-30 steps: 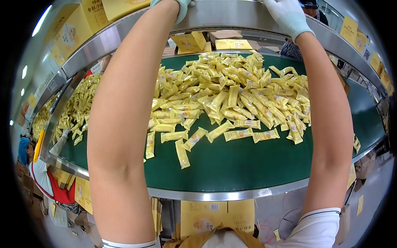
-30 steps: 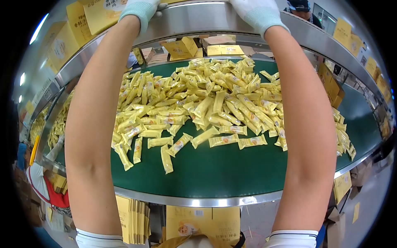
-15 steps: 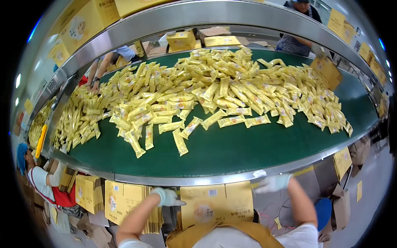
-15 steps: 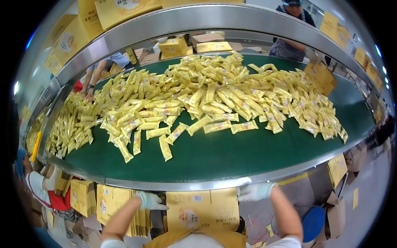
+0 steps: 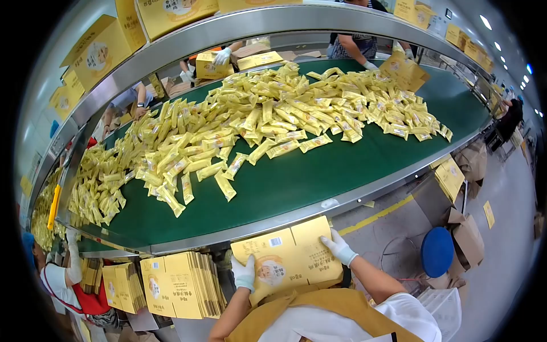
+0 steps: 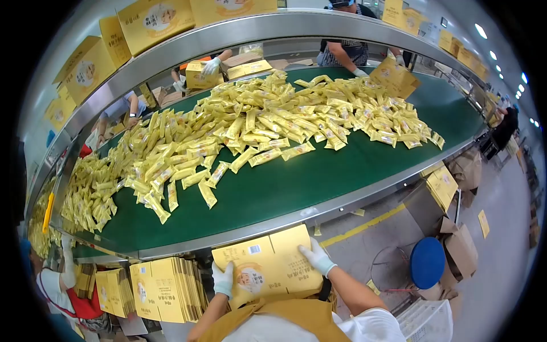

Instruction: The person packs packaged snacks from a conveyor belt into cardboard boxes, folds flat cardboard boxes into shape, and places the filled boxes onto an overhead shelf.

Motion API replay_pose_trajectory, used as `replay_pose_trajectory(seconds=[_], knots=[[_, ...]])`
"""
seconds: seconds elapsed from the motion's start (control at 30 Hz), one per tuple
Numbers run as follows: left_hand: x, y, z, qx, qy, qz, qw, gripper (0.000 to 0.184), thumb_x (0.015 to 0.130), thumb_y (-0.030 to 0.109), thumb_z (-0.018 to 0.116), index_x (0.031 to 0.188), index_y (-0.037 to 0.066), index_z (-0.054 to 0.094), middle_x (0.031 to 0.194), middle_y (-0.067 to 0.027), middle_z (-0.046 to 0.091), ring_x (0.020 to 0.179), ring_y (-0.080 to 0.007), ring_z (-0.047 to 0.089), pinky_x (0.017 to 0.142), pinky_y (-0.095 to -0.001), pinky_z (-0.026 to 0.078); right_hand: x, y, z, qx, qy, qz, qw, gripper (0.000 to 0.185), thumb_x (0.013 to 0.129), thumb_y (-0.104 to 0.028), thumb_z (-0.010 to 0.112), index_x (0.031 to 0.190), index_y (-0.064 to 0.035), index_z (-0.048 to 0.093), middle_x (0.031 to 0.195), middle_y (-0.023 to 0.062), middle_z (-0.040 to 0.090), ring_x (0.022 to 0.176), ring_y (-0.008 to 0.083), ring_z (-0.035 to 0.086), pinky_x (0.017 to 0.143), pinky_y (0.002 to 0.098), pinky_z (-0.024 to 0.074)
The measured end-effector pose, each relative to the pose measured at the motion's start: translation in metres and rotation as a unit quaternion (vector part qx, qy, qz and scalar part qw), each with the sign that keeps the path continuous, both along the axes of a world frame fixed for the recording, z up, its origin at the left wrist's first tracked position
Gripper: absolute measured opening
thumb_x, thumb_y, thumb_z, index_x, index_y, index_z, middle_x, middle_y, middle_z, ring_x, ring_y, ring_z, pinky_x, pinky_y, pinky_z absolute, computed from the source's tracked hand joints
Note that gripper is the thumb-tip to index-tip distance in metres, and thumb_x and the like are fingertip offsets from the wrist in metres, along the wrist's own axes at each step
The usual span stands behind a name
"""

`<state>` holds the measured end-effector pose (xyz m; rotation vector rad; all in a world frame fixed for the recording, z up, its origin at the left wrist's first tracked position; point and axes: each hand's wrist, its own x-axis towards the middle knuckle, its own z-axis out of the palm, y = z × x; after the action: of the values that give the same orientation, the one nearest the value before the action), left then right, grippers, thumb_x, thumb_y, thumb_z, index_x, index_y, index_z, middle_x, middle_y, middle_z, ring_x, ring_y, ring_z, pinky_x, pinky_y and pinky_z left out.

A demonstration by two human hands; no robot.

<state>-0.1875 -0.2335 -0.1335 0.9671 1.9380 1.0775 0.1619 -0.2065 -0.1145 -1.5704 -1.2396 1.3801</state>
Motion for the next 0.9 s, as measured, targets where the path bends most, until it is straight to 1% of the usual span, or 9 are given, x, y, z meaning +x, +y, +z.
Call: replay_pose_trajectory(seconds=[0.23,0.33,0.4,0.5,0.53,0.63,0.7,0.8,0.9], knots=[[-0.004,-0.008,0.002,0.078,-0.027,0.002,0.997,0.071,0.088,0.020,0.074,0.145,-0.005,0.041,0.127,-0.0248,0.064,0.113,-0.0342,0.065,0.098,-0.0414,0.050,-0.009,-0.013,-0.022,0.176,0.095,-0.131,0.971,0.061,0.095,-0.019,0.070,0.146,0.0024,0.045,0.136,0.0157,0.061,0.125,0.0238,0.057,0.108,0.0364,0.0439],[-0.001,-0.010,0.011,0.123,-0.016,-0.012,0.992,0.072,0.089,0.016,0.071,0.149,-0.005,0.036,0.135,-0.0262,0.058,0.118,-0.0360,0.062,0.099,-0.0422,0.049,0.027,-0.028,0.011,-0.186,0.253,0.073,0.947,0.058,0.091,-0.013,0.073,0.142,0.0023,0.051,0.138,0.0143,0.060,0.127,0.0227,0.056,0.107,0.0359,0.0448],[0.005,-0.004,0.021,0.131,0.066,-0.049,0.988,0.073,0.091,0.013,0.068,0.151,-0.005,0.033,0.140,-0.0269,0.053,0.121,-0.0373,0.060,0.101,-0.0425,0.048,0.033,-0.040,0.009,-0.144,0.263,0.093,0.949,0.056,0.090,-0.013,0.074,0.140,0.0023,0.053,0.136,0.0133,0.061,0.123,0.0222,0.059,0.104,0.0359,0.0472],[0.009,0.025,0.052,0.209,0.059,-0.148,0.965,0.074,0.091,0.013,0.068,0.152,-0.005,0.031,0.140,-0.0275,0.052,0.125,-0.0384,0.056,0.105,-0.0426,0.046,0.060,-0.044,0.025,-0.058,0.239,0.041,0.968,0.052,0.090,-0.013,0.074,0.137,0.0020,0.057,0.130,0.0122,0.065,0.115,0.0215,0.063,0.099,0.0365,0.0509],[0.026,0.032,0.094,0.201,-0.133,-0.171,0.955,0.073,0.089,0.014,0.070,0.150,-0.005,0.036,0.140,-0.0277,0.053,0.130,-0.0390,0.053,0.110,-0.0434,0.043,0.072,-0.048,0.040,-0.028,0.225,0.008,0.974,0.051,0.090,-0.013,0.074,0.136,0.0019,0.058,0.127,0.0118,0.066,0.112,0.0213,0.065,0.097,0.0369,0.0522],[0.032,0.071,0.117,0.217,0.169,-0.324,0.905,0.070,0.087,0.016,0.071,0.147,-0.004,0.041,0.141,-0.0255,0.053,0.131,-0.0396,0.052,0.110,-0.0447,0.042,0.123,-0.050,0.084,0.055,0.229,-0.176,0.956,0.045,0.091,-0.018,0.073,0.130,0.0017,0.061,0.120,0.0100,0.069,0.104,0.0198,0.067,0.090,0.0363,0.0557],[0.038,0.105,0.106,0.209,0.287,-0.428,0.831,0.076,0.085,0.037,0.071,0.146,-0.001,0.044,0.146,-0.0225,0.050,0.138,-0.0388,0.045,0.116,-0.0469,0.034,0.172,-0.045,0.082,0.153,0.194,-0.311,0.918,0.051,0.093,-0.024,0.073,0.135,-0.0001,0.055,0.123,0.0110,0.066,0.106,0.0240,0.067,0.090,0.0414,0.0581],[0.056,0.140,0.106,0.174,0.406,-0.537,0.718,0.083,0.085,0.049,0.068,0.149,0.003,0.042,0.154,-0.0238,0.040,0.146,-0.0375,0.033,0.121,-0.0517,0.023,0.223,-0.032,0.096,0.232,0.136,-0.486,0.832,0.051,0.092,-0.020,0.076,0.132,0.0044,0.055,0.121,0.0142,0.066,0.099,0.0256,0.069,0.082,0.0407,0.0607],[0.075,0.168,0.100,0.184,0.443,-0.581,0.657,0.085,0.086,0.056,0.063,0.149,0.003,0.041,0.157,-0.0242,0.034,0.149,-0.0375,0.028,0.121,-0.0553,0.019,0.253,-0.004,0.090,0.289,0.123,-0.532,0.786,0.047,0.092,-0.018,0.076,0.129,0.0046,0.059,0.120,0.0112,0.068,0.099,0.0203,0.068,0.085,0.0346,0.0562]])
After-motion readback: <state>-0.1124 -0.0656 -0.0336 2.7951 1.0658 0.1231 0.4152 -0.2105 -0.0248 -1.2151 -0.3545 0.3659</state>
